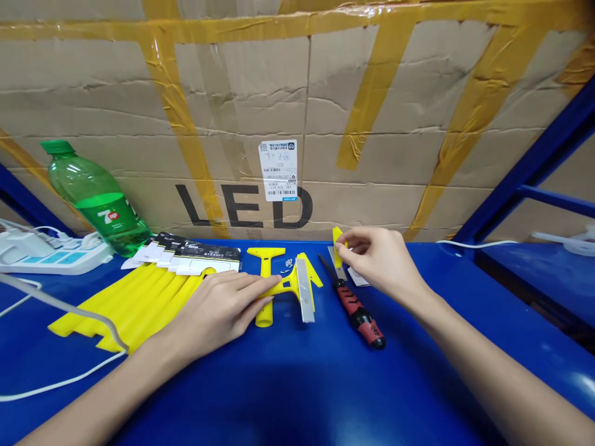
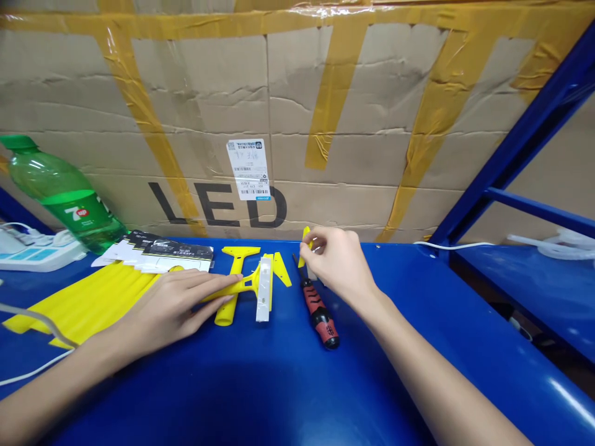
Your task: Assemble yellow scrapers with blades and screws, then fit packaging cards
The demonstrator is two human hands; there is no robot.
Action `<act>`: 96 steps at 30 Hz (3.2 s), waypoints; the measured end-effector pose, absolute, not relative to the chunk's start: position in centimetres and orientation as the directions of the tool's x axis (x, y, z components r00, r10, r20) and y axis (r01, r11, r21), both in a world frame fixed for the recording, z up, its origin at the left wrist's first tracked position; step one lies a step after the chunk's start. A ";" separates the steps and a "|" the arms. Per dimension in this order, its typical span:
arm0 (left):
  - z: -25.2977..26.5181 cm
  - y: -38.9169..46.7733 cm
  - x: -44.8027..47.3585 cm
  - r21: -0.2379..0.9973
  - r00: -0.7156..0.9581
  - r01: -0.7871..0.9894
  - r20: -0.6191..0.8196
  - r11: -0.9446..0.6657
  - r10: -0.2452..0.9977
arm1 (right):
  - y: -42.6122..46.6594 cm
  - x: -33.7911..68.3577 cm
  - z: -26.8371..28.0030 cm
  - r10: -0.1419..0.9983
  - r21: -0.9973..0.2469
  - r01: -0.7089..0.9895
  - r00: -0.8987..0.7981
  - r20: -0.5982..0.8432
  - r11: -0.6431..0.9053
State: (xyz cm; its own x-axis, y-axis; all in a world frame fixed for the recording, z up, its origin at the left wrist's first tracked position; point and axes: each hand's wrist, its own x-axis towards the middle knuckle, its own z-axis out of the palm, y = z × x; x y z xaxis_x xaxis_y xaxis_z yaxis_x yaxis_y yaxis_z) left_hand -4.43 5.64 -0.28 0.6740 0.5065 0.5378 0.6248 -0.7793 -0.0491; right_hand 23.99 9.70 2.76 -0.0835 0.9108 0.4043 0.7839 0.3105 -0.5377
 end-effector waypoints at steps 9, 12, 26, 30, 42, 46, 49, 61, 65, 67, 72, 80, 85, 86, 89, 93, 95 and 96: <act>-0.7 5.7 -4.3 -0.051 0.693 0.613 0.515 -0.789 0.505 | 8.2 25.5 2.0 0.985 -0.914 0.373 -0.130 0.117 0.158; -0.6 5.7 -4.3 -0.047 0.686 0.615 0.524 -0.787 0.505 | 7.6 24.8 2.3 0.976 -0.844 0.504 -0.200 0.092 0.183; -0.7 5.1 -3.9 -0.160 0.737 0.605 0.484 -0.780 0.472 | 5.3 19.4 1.4 0.937 -0.339 0.878 -0.282 0.204 0.338; -1.0 5.0 -3.9 -0.180 0.736 0.620 0.469 -0.764 0.487 | 5.1 19.1 1.7 0.943 -0.303 0.897 -0.275 0.189 0.323; -0.3 5.2 -3.7 -0.171 0.721 0.608 0.528 -0.775 0.449 | 6.3 22.1 2.5 0.984 -0.796 0.600 -0.173 -0.032 0.079; -0.5 5.1 -3.6 -0.129 0.681 0.606 0.594 -0.785 0.428 | 6.3 22.0 2.1 0.985 -0.859 0.509 -0.168 -0.044 0.049; -0.5 5.0 -3.6 -0.113 0.669 0.600 0.614 -0.792 0.419 | 6.2 21.8 1.9 0.980 -0.851 0.521 -0.191 -0.050 0.058; -0.3 5.0 -3.9 -0.068 0.702 0.556 0.573 -0.829 0.424 | 6.5 22.1 1.3 0.970 -0.846 0.534 -0.209 -0.124 0.007; -0.3 5.0 -4.0 -0.075 0.704 0.557 0.571 -0.827 0.422 | 6.4 22.1 1.3 0.977 -0.832 0.555 -0.183 -0.114 0.007; -0.3 5.0 -4.0 -0.081 0.713 0.551 0.563 -0.831 0.418 | 6.3 22.0 1.3 0.978 -0.825 0.565 -0.179 -0.107 0.013; -0.3 4.8 -4.0 -0.088 0.725 0.538 0.556 -0.838 0.407 | 6.3 22.0 1.3 0.987 -0.834 0.551 -0.150 -0.064 0.030; -0.2 4.8 -3.9 -0.102 0.726 0.546 0.552 -0.832 0.409 | 6.7 22.3 1.4 0.974 -0.847 0.532 -0.195 -0.114 0.007; -0.2 4.8 -4.1 -0.084 0.731 0.533 0.546 -0.842 0.409 | 6.6 22.5 1.4 0.974 -0.844 0.536 -0.183 -0.130 -0.012; -0.2 4.9 -4.1 -0.081 0.729 0.533 0.549 -0.842 0.409 | 6.6 22.5 1.5 0.975 -0.850 0.526 -0.178 -0.131 -0.018; -0.1 5.0 -4.0 -0.077 0.725 0.537 0.552 -0.840 0.412 | 6.5 22.4 1.5 0.978 -0.866 0.500 -0.168 -0.127 -0.027; 0.1 5.0 -3.9 -0.073 0.715 0.538 0.567 -0.840 0.409 | 6.4 22.4 1.5 0.979 -0.866 0.500 -0.167 -0.117 -0.018; 0.1 5.0 -3.9 -0.074 0.712 0.537 0.574 -0.840 0.405 | 6.4 22.3 1.6 0.979 -0.859 0.511 -0.172 -0.107 -0.004; 0.1 4.9 -3.9 -0.077 0.712 0.538 0.574 -0.840 0.404 | 6.4 22.3 1.6 0.979 -0.855 0.518 -0.174 -0.104 0.001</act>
State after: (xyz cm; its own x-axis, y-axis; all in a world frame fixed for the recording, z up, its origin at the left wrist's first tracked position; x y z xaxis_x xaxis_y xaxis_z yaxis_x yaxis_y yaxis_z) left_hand -3.93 4.94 0.13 0.7124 0.4040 0.5739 0.5378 -0.8396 -0.0765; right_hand 22.30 6.41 1.59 -0.1737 0.9793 -0.1036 0.5182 0.0014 -0.8553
